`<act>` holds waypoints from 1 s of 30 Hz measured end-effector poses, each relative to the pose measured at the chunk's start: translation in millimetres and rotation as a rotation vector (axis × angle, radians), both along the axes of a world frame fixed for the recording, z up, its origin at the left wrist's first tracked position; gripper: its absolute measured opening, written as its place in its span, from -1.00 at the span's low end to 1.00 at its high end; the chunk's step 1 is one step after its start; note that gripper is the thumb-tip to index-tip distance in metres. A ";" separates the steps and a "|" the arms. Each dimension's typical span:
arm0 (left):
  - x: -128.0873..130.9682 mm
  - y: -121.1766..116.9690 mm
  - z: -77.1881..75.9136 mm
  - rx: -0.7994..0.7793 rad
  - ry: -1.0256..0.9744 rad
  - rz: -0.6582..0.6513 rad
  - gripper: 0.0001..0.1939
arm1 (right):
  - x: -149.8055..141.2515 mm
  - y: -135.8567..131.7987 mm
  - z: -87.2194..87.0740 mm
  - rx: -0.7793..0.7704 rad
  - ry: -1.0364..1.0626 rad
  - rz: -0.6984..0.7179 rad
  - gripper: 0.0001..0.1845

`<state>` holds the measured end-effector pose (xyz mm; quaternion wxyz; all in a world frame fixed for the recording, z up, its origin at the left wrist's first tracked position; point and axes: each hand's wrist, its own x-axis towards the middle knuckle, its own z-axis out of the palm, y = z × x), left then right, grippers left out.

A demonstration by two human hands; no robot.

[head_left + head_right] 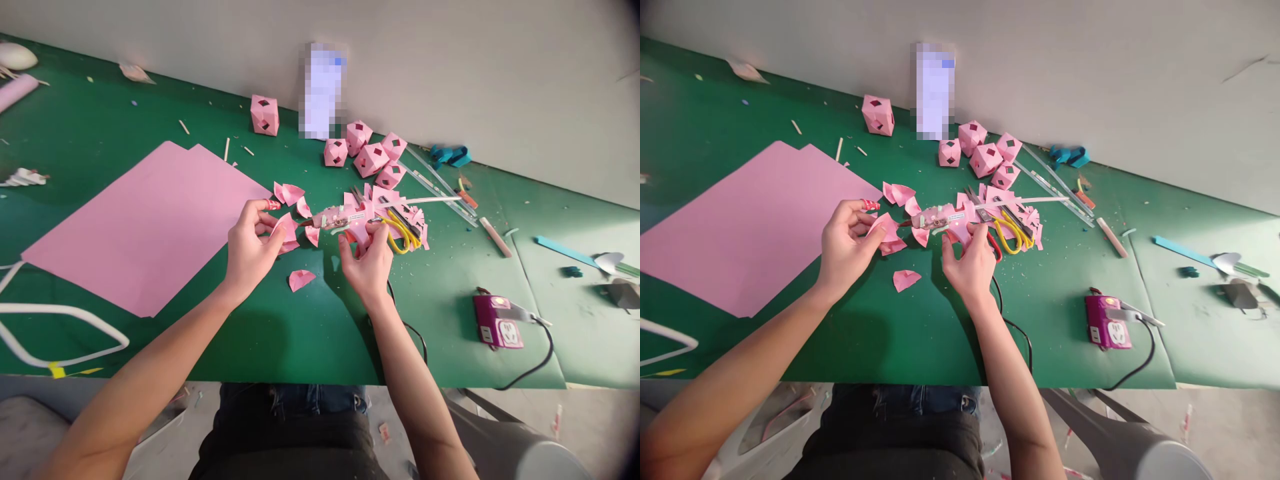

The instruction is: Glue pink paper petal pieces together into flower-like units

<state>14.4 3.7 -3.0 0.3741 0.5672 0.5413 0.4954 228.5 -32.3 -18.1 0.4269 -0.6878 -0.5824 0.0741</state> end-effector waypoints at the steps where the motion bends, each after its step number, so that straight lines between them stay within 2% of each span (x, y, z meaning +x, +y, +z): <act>1: 0.3 -0.2 0.3 -0.007 -0.008 -0.002 -0.66 | -0.5 -0.1 -0.5 -0.005 0.001 0.002 -0.65; 10: 1.2 -1.1 3.5 -0.003 0.010 0.006 -0.69 | -5.4 -3.9 -0.8 0.038 -0.109 -0.035 -0.70; 18: 0.5 0.2 -1.7 0.031 0.013 0.025 -0.65 | -4.6 -4.1 -4.1 0.103 -0.207 -0.056 -0.72; 23: 0.2 1.6 -2.3 0.049 0.028 0.038 -0.66 | -0.8 -2.5 -3.3 0.121 -0.282 -0.117 -0.74; 27: 0.6 2.5 -0.6 0.048 0.018 0.040 -0.66 | 2.5 -1.1 -2.2 0.109 -0.242 -0.162 -0.70; 30: 1.0 1.9 0.2 0.041 0.017 0.031 -0.67 | 1.5 -1.2 -2.4 0.105 -0.175 -0.119 -0.65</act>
